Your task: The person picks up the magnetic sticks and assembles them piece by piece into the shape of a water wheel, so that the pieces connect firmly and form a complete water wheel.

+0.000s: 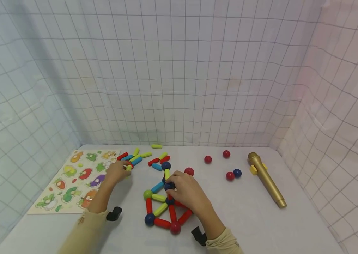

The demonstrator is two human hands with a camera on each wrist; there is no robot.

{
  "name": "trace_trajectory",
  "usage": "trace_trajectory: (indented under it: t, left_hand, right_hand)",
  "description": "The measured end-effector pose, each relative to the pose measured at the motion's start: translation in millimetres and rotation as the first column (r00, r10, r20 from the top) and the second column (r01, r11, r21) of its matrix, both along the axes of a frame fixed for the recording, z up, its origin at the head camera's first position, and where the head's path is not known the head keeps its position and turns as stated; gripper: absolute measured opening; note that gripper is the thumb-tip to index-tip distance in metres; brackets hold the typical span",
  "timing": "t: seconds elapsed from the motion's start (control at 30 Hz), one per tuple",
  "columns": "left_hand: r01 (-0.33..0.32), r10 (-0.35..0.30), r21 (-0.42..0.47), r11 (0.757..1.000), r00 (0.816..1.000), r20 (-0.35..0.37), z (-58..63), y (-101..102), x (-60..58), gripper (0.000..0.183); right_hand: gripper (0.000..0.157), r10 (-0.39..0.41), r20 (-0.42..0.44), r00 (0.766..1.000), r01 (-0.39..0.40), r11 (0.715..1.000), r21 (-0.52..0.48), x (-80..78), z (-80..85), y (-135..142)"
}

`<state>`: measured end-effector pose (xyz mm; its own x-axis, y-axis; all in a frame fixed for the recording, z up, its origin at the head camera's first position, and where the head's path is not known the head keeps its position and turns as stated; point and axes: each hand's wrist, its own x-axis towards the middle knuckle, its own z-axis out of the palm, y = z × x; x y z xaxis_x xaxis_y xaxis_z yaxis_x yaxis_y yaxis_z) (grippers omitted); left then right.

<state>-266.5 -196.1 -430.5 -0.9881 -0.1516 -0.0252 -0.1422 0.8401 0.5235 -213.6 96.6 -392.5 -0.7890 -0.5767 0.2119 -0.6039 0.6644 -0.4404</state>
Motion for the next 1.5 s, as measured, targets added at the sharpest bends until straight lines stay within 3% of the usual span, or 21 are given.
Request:
trace_trajectory:
  t: [0.07,0.1,0.2,0.3,0.37,0.47,0.77,0.9,0.93,1.0,1.1,1.13,1.17,1.27,1.33,1.5]
  left_hand:
    - [0.044,-0.039,0.184,0.982,0.999,-0.034,5.0,10.9,13.2,0.041]
    - [0.077,-0.066,0.294,0.953,0.997,-0.048,7.2,17.2,19.8,0.041]
    - [0.170,-0.152,0.551,0.817,0.985,-0.079,12.8,35.1,37.2,0.040]
    - [0.231,-0.220,0.671,0.704,0.970,-0.103,19.5,49.3,47.6,0.040]
    - [0.257,-0.249,0.689,0.678,0.962,-0.114,24.3,56.3,51.0,0.041]
    - [0.282,-0.278,0.693,0.664,0.953,-0.121,29.0,64.0,52.6,0.041]
    - [0.296,-0.323,0.657,0.694,0.943,-0.083,26.9,70.7,51.0,0.043]
    - [0.340,-0.373,0.641,0.688,0.923,-0.089,27.1,64.4,48.3,0.043]
    - [0.347,-0.378,0.623,0.701,0.922,-0.089,27.5,60.5,46.2,0.042]
    - [0.341,-0.357,0.539,0.771,0.931,-0.078,27.9,48.9,39.6,0.041]
    - [0.245,-0.234,0.241,0.939,0.970,-0.073,28.0,24.4,23.2,0.034]
    - [0.182,-0.174,0.123,0.976,0.982,-0.067,26.2,15.4,17.0,0.031]
    - [0.123,-0.122,0.009,0.992,0.991,-0.061,23.5,6.4,10.9,0.028]
    - [-0.010,0.006,-0.207,0.978,1.000,-0.017,12.0,-16.0,-6.0,0.020]
    - [-0.044,0.053,-0.248,0.968,0.998,0.027,2.9,-25.9,-12.9,0.018]
    - [-0.046,0.073,-0.274,0.961,0.994,0.086,-10.0,-33.7,-21.3,0.021]
  right_hand:
    - [0.030,0.002,0.002,1.000,-0.002,1.000,-0.004,0.0,-0.4,0.1]
    - [0.030,0.001,0.002,1.000,-0.001,1.000,-0.006,0.0,-0.5,0.1]
    - [0.031,-0.007,0.009,1.000,0.007,1.000,-0.006,-0.5,-1.1,-0.4]
    - [0.032,-0.017,0.012,1.000,0.017,1.000,-0.002,-0.8,-1.1,-0.9]
    - [0.032,-0.018,0.008,1.000,0.018,1.000,0.000,-1.2,-1.3,-1.2]
    - [0.031,-0.016,-0.005,1.000,0.016,1.000,0.001,-1.4,-1.1,-1.3]
    - [0.032,-0.007,-0.008,1.000,0.007,1.000,-0.002,-2.5,-1.6,-1.8]
    - [0.031,-0.016,0.004,1.000,0.016,1.000,0.002,-2.0,-1.0,-1.8]
    - [0.031,-0.020,0.009,1.000,0.020,1.000,0.002,-1.9,-0.9,-2.0]
    - [0.031,-0.024,0.022,0.999,0.024,1.000,0.003,-1.6,-1.2,-2.6]
    - [0.032,-0.026,0.034,0.999,0.027,1.000,-0.005,-0.2,-1.2,-3.8]
    - [0.032,-0.027,0.035,0.999,0.028,1.000,-0.006,0.4,-1.2,-4.0]
    - [0.032,-0.028,0.036,0.999,0.028,1.000,-0.008,1.1,-1.3,-4.2]
    - [0.032,-0.037,0.036,0.999,0.038,0.999,-0.011,2.2,-0.8,-4.1]
    - [0.032,-0.040,0.039,0.998,0.040,0.999,-0.013,2.0,-0.4,-4.0]
    - [0.032,-0.039,0.025,0.999,0.039,0.999,-0.010,1.2,2.0,-2.9]
